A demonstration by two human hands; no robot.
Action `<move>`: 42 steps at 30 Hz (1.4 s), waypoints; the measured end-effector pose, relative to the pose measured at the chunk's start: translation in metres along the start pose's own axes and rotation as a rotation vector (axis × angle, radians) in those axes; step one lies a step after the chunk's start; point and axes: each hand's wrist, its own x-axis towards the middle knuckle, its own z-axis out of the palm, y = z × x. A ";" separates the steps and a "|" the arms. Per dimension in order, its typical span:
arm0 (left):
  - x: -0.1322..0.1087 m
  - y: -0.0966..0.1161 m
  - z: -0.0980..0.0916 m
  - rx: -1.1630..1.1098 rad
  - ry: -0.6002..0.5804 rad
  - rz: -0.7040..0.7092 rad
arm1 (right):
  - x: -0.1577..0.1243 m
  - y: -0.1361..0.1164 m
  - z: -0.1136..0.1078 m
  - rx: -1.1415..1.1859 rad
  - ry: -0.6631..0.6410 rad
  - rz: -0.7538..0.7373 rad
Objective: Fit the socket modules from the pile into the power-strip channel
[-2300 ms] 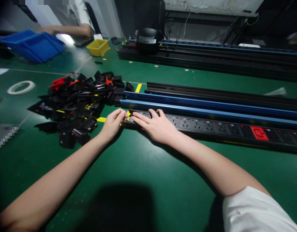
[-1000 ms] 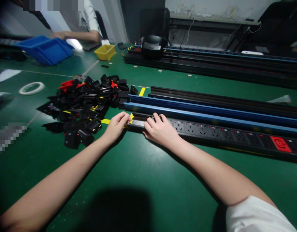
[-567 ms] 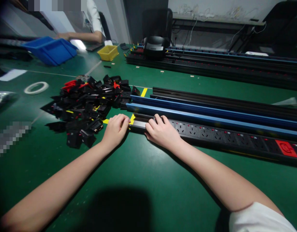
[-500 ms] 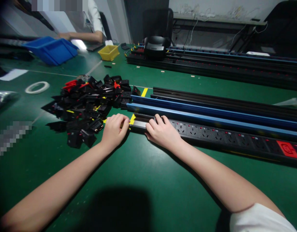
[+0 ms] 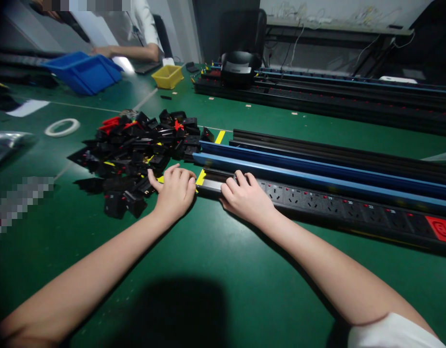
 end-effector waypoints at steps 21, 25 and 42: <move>-0.002 0.002 0.000 0.045 0.054 0.032 | 0.000 0.000 0.001 0.019 0.003 0.002; -0.003 0.003 -0.001 0.046 0.066 0.001 | 0.000 0.000 0.001 0.018 0.004 0.004; 0.008 -0.006 -0.004 -0.245 -0.062 0.042 | -0.001 0.000 0.002 0.000 0.006 -0.003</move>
